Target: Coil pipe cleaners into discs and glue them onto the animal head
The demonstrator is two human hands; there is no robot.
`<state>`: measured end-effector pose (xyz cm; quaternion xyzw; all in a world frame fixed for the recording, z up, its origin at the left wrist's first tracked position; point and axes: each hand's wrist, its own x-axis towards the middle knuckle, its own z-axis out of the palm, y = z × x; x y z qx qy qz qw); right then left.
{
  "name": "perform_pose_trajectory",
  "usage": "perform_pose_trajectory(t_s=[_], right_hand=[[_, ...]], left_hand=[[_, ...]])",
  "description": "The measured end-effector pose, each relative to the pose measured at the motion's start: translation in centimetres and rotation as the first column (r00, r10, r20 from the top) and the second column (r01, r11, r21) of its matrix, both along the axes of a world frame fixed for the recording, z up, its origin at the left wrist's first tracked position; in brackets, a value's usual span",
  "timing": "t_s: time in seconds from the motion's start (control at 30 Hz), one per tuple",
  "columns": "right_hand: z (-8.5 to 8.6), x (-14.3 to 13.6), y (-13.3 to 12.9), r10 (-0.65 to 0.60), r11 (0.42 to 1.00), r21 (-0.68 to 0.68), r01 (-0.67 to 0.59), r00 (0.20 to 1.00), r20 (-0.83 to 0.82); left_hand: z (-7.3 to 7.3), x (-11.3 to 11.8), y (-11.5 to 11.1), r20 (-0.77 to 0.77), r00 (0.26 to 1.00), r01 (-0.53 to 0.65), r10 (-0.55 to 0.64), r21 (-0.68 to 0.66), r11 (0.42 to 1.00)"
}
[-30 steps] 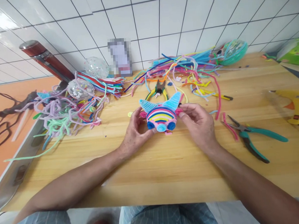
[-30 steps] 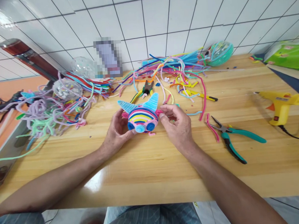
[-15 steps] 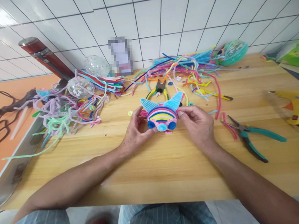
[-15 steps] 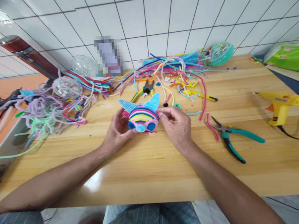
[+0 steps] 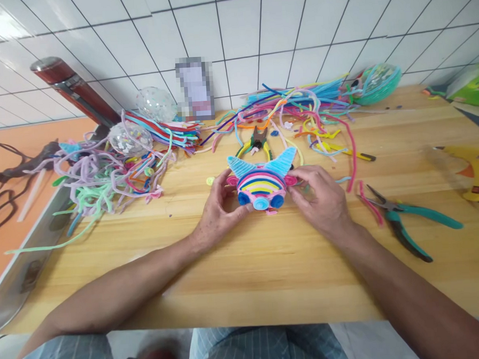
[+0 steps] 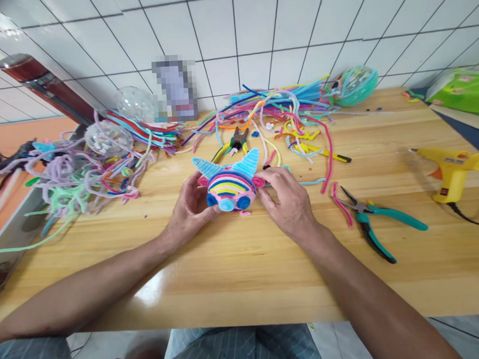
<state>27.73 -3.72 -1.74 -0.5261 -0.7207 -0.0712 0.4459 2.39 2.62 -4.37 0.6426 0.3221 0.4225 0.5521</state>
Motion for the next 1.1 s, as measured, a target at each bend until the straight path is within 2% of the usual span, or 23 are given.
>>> perform_pose_trajectory(t_s=[0.43, 0.73, 0.97, 1.1], right_hand=[[0.0, 0.1, -0.2, -0.082, 0.991, 0.123, 0.057, 0.975, 0.208], [-0.7, 0.4, 0.2, -0.038, 0.995, 0.096, 0.028, 0.994, 0.106], [-0.9, 0.6, 0.4, -0.075, 0.997, -0.023, 0.076, 0.997, 0.014], [-1.0, 0.5, 0.4, -0.082, 0.995, -0.059, 0.080, 0.996, -0.027]], left_hand=[[0.4, 0.0, -0.1, -0.035, 0.999, -0.006, 0.005, -0.016, 1.000], [0.4, 0.0, 0.0, -0.037, 0.999, 0.005, -0.005, -0.001, 1.000], [0.6, 0.0, 0.1, -0.027, 0.999, 0.021, -0.021, 0.002, 1.000], [1.2, 0.4, 0.1, 0.014, 0.996, 0.087, -0.087, -0.017, 0.996]])
